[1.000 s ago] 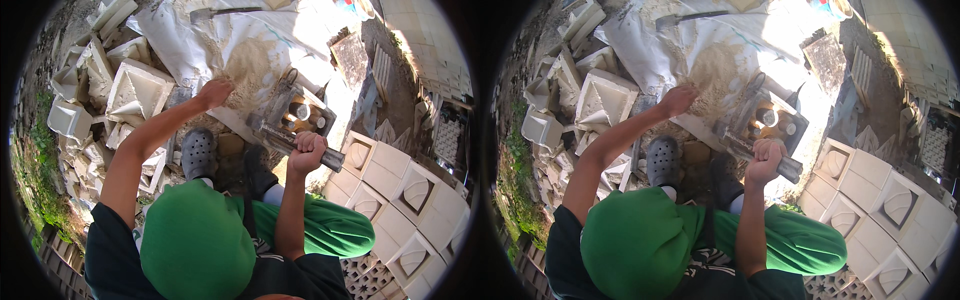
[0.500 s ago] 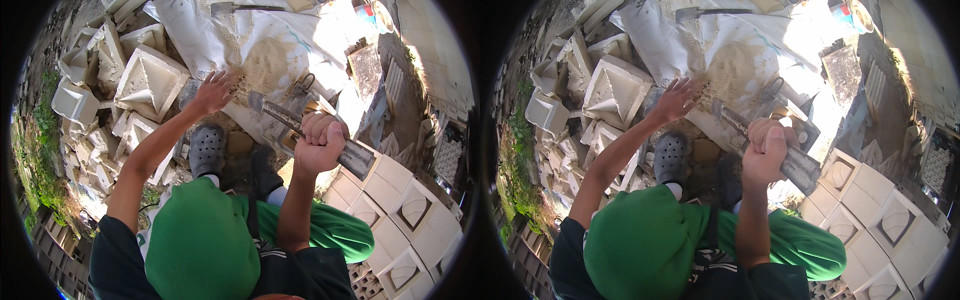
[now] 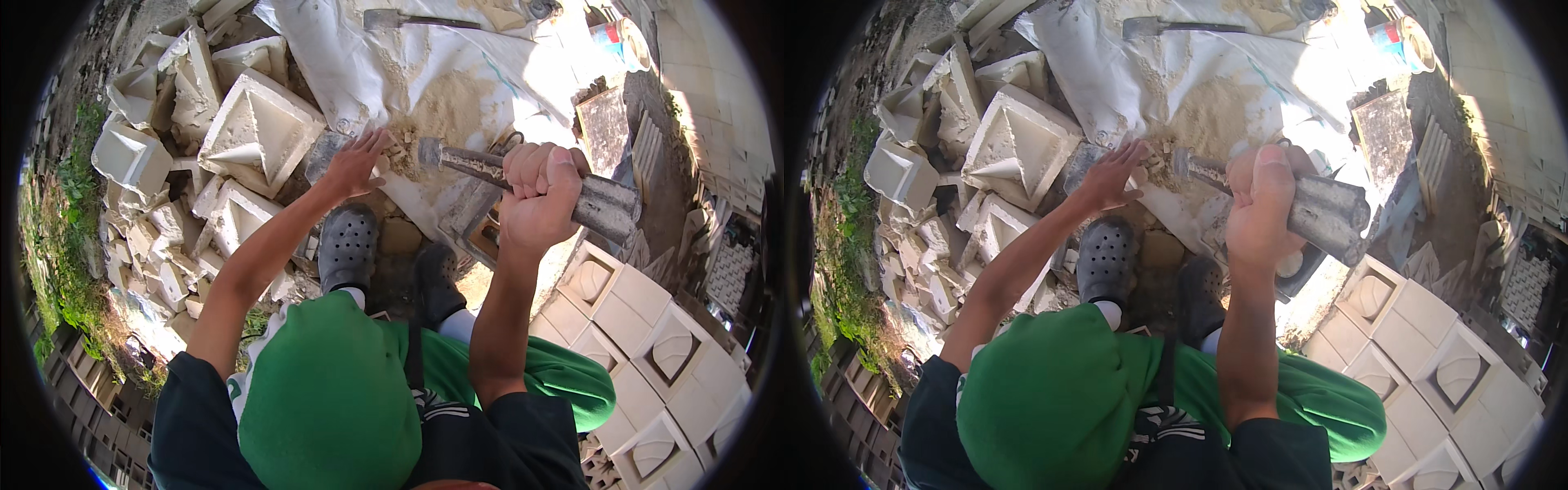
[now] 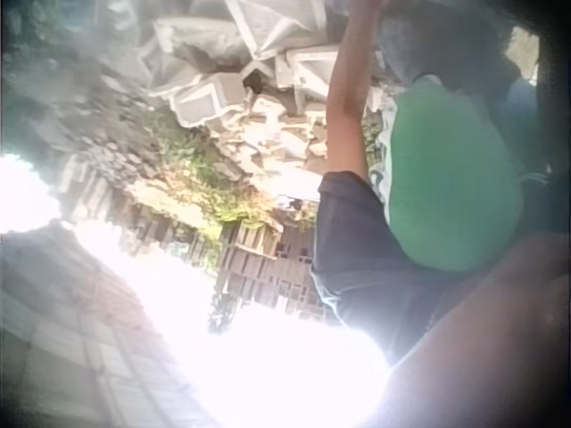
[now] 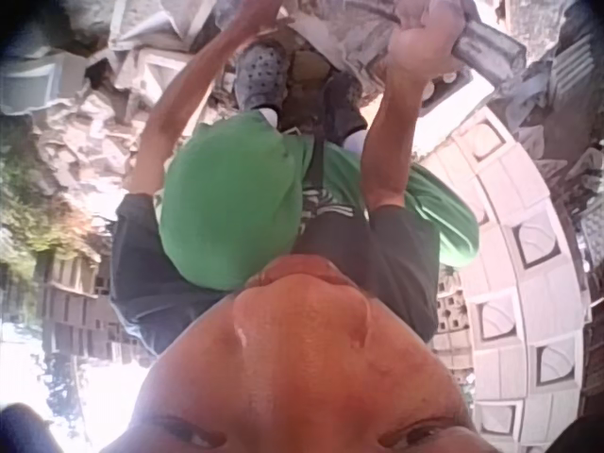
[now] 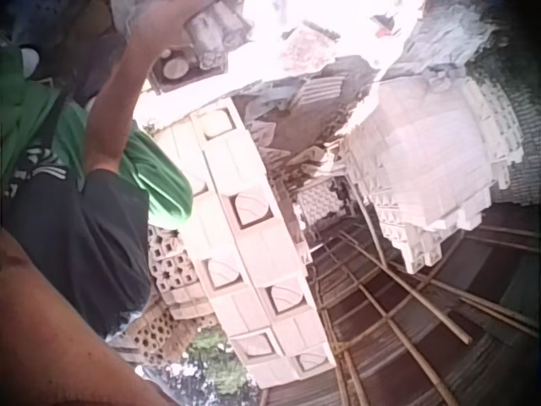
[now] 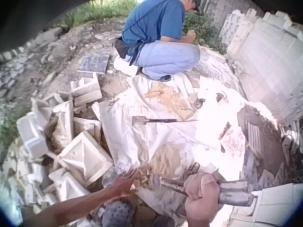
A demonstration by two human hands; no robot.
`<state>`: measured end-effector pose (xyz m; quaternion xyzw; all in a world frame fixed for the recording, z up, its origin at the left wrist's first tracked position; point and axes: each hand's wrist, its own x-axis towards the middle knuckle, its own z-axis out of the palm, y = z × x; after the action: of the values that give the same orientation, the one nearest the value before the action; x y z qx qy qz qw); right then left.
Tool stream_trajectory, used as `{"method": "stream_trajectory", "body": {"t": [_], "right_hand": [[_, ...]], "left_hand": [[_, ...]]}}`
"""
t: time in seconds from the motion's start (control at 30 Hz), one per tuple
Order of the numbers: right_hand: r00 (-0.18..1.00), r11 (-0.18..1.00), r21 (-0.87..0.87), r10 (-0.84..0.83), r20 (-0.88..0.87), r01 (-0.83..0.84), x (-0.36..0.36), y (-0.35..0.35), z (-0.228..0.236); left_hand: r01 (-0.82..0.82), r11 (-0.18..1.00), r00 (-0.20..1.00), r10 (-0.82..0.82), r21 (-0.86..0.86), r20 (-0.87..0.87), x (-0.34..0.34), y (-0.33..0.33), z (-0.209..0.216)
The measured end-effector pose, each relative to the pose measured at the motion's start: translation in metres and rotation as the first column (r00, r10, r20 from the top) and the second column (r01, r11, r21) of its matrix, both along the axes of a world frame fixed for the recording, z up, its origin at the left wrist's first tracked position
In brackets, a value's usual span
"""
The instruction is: The person holds a piece of stone on a sheet and chips it down using a handheld carving tool.
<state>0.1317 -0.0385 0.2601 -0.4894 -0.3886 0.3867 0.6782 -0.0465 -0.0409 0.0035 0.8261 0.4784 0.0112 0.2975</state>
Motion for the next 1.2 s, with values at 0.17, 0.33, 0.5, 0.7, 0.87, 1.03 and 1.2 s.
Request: {"method": "stream_trajectory", "body": {"t": [0.17, 0.33, 0.5, 0.7, 0.87, 1.03, 1.2], "right_hand": [[0.986, 0.992, -0.121, -0.017, 0.165, 0.037, -0.010, 0.018, -0.088], [0.996, 0.985, -0.172, 0.037, 0.085, -0.022, -0.012, 0.033, -0.063], [1.000, 0.997, -0.073, -0.019, 0.024, 0.021, -0.022, 0.033, 0.003], [0.994, 0.991, -0.088, -0.101, 0.047, 0.104, -0.022, 0.044, -0.088], [0.999, 0.984, -0.170, -0.044, 0.024, 0.047, -0.029, 0.046, -0.058], [0.993, 0.993, -0.037, -0.111, 0.044, 0.113, -0.025, 0.040, 0.017], [0.991, 0.988, -0.079, -0.129, 0.036, 0.132, -0.017, 0.039, -0.077]], "left_hand": [[0.037, 0.994, 0.999, -0.038, -0.102, -0.009, 0.005, 0.013, 0.003], [0.096, 0.981, 0.992, -0.108, -0.171, -0.062, -0.001, 0.031, -0.008], [0.094, 0.982, 0.993, -0.104, -0.166, -0.055, -0.004, 0.031, -0.008], [0.091, 0.989, 0.996, -0.090, -0.117, 0.012, 0.003, 0.030, -0.009], [0.087, 0.975, 0.995, -0.093, -0.205, -0.020, 0.002, 0.028, -0.006], [0.070, 0.980, 0.998, -0.070, -0.188, 0.003, -0.003, 0.030, -0.004], [0.106, 0.960, 0.991, -0.122, -0.259, -0.047, 0.008, 0.039, -0.003]]}}
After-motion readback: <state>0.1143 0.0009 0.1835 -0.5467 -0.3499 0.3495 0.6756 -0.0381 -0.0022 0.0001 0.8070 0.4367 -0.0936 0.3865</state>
